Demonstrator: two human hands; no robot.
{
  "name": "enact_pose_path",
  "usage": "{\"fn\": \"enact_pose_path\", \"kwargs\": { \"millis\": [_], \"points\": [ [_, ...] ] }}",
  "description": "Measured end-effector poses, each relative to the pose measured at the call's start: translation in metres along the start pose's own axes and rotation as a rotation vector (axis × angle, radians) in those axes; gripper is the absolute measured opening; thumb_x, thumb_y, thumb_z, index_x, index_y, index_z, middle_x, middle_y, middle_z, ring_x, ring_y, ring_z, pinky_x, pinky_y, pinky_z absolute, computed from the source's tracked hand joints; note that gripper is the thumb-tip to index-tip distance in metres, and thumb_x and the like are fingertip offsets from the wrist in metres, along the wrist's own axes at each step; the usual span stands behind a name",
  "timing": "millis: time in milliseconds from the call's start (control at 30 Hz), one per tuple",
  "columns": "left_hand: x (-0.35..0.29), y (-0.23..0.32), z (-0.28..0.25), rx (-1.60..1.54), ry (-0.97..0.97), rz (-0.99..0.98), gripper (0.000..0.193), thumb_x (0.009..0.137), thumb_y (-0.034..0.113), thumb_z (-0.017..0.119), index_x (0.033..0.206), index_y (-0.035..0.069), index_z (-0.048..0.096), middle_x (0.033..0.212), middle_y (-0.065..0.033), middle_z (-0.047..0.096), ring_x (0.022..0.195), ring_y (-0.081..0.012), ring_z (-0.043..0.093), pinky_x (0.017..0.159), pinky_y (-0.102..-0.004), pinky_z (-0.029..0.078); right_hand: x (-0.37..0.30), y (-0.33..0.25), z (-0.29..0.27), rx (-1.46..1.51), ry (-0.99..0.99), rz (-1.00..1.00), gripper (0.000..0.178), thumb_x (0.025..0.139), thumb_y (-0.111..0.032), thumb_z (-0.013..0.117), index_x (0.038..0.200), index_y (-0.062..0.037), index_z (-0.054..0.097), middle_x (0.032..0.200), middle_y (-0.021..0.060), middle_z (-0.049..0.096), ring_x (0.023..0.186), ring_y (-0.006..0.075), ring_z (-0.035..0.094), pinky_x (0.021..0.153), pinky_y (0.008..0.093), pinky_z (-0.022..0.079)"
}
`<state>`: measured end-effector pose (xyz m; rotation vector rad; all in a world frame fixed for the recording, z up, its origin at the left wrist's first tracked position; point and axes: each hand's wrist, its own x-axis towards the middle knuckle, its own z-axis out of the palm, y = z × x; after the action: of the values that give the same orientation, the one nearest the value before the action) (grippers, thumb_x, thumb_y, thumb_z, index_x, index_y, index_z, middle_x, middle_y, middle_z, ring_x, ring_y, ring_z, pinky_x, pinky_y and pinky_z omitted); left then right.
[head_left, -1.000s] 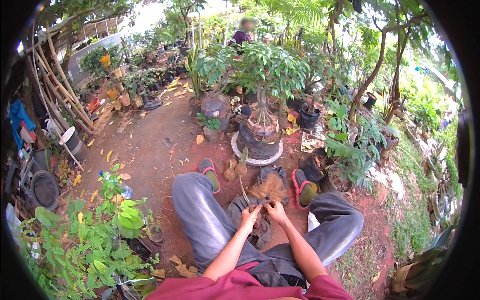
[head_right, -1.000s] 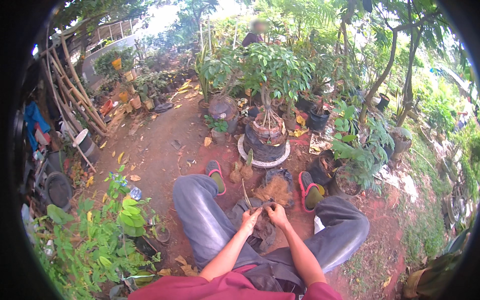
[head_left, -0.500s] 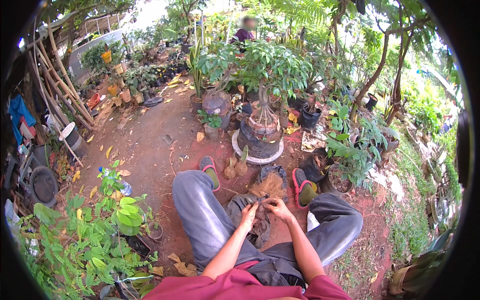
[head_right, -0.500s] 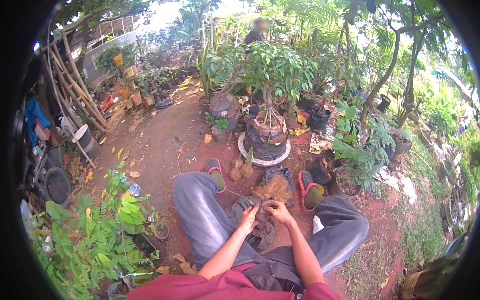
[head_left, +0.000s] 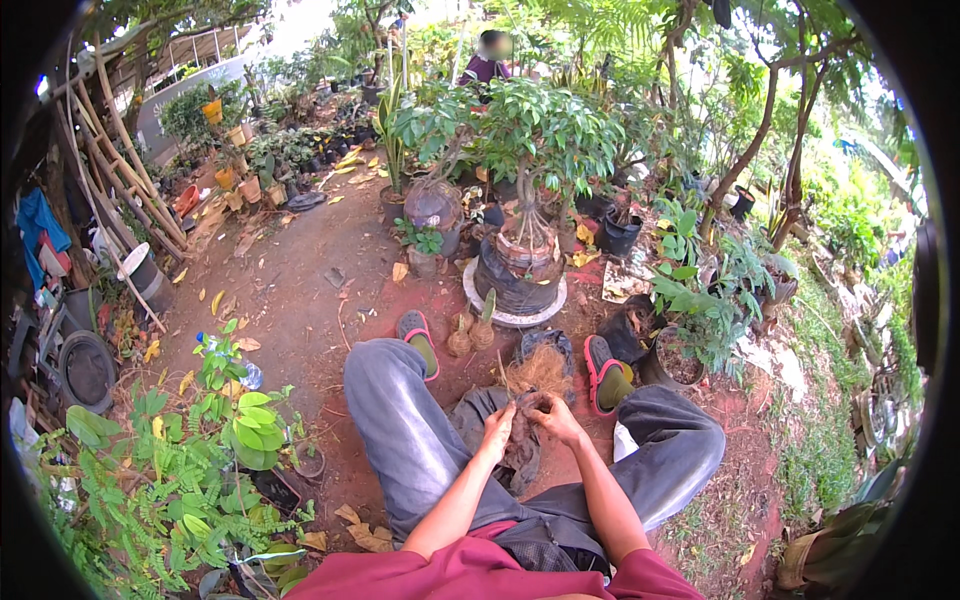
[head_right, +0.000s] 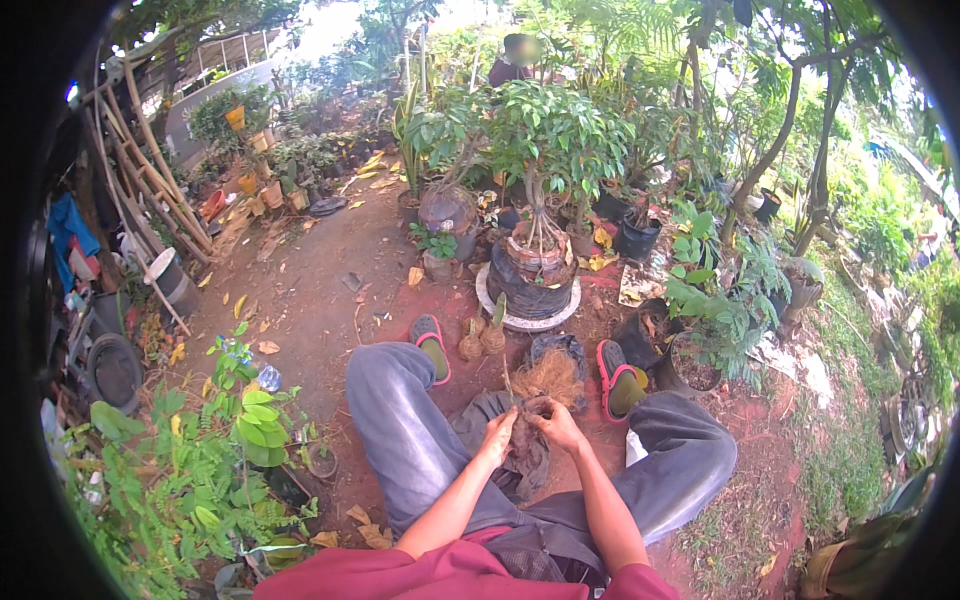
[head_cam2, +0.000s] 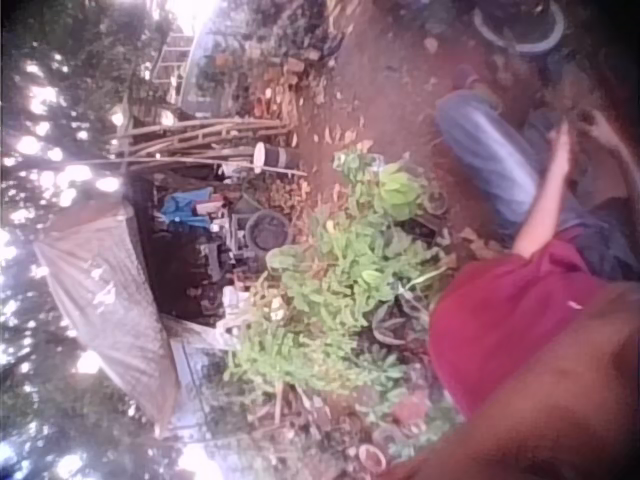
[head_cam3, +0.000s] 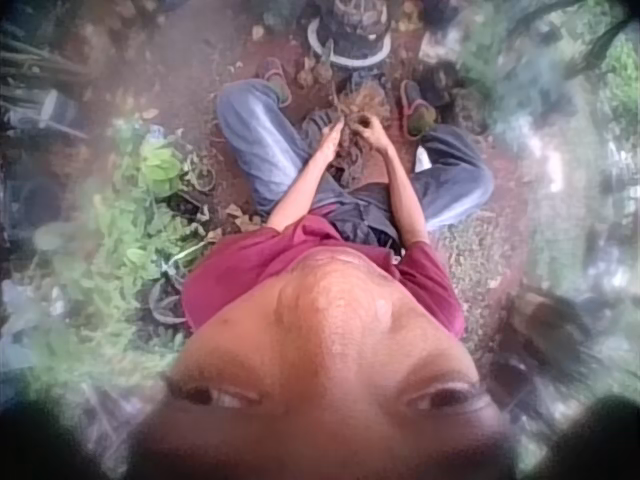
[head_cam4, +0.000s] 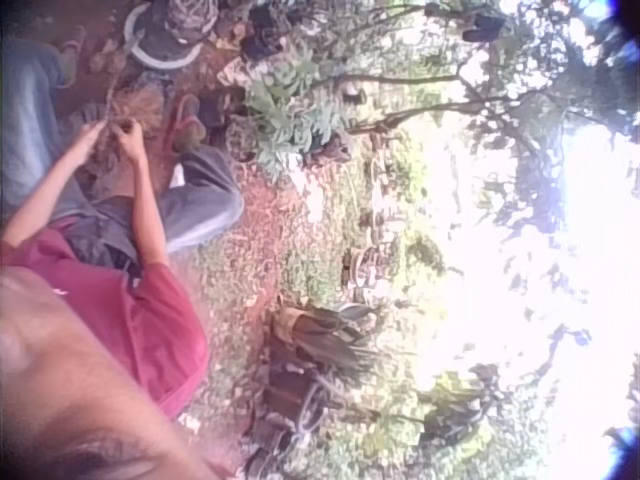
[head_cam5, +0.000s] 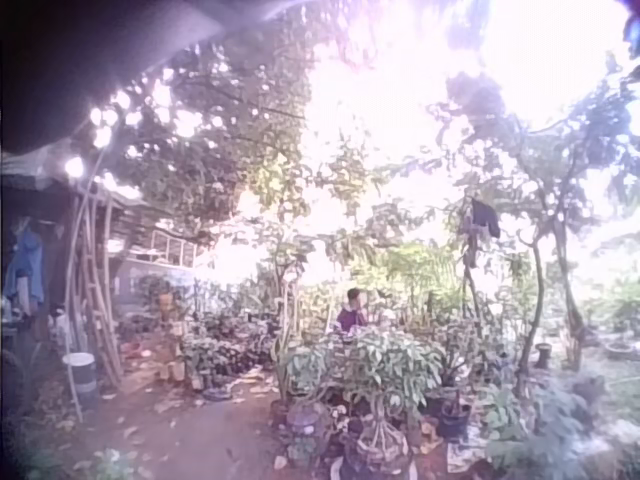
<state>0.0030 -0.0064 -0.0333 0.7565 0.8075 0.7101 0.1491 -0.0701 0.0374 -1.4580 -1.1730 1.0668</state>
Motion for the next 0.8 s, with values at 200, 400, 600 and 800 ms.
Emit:
{"fn": "enact_pose_path", "kwargs": {
  "millis": [200, 400, 600, 800],
  "points": [
    [0.003, -0.003, -0.002, -0.011, -0.008, 0.024, 0.030, 0.095, 0.034, 0.058, 0.105, 0.007, 0.065, 0.087, 0.0001, 0.067, 0.072, -0.0093, 0.062, 0.061, -0.0252, 0.049, 0.002, 0.004, -0.001, 0.099, 0.001, 0.069, 0.038, 0.083, -0.007, 0.069, 0.118, 0.0021, 0.054, 0.103, 0.0097, 0.064, 0.094, 0.0157, 0.061, 0.082, 0.0305, 0.049],
    [-0.007, 0.010, 0.005, -0.163, 0.058, -0.098, 0.031, 0.093, 0.034, 0.062, 0.102, 0.004, 0.066, 0.086, -0.0008, 0.066, 0.072, -0.0101, 0.062, 0.060, -0.0258, 0.049, 0.004, 0.012, 0.002, -0.041, -0.037, 0.054, 0.038, 0.082, -0.009, 0.069, 0.117, 0.0006, 0.056, 0.102, 0.0092, 0.064, 0.089, 0.0136, 0.060, 0.078, 0.0290, 0.050],
    [-0.003, 0.001, 0.002, 0.120, -0.043, 0.035, 0.027, 0.091, 0.028, 0.065, 0.102, 0.003, 0.066, 0.085, -0.0019, 0.066, 0.068, -0.0111, 0.062, 0.058, -0.0246, 0.049, 0.003, 0.011, -0.003, -0.050, -0.021, 0.065, 0.038, 0.083, -0.015, 0.070, 0.116, -0.0009, 0.058, 0.100, 0.0067, 0.063, 0.086, 0.0117, 0.059, 0.072, 0.0283, 0.049],
    [-0.009, 0.006, 0.003, -0.046, -0.161, -0.053, 0.024, 0.092, 0.022, 0.062, 0.105, 0.002, 0.064, 0.086, -0.0045, 0.067, 0.072, -0.0144, 0.065, 0.060, -0.0279, 0.053, -0.001, 0.000, -0.015, 0.120, -0.087, 0.288, 0.039, 0.082, -0.019, 0.074, 0.114, -0.0016, 0.060, 0.097, 0.0055, 0.064, 0.080, 0.0123, 0.060, 0.068, 0.0273, 0.049]
  ]
}}
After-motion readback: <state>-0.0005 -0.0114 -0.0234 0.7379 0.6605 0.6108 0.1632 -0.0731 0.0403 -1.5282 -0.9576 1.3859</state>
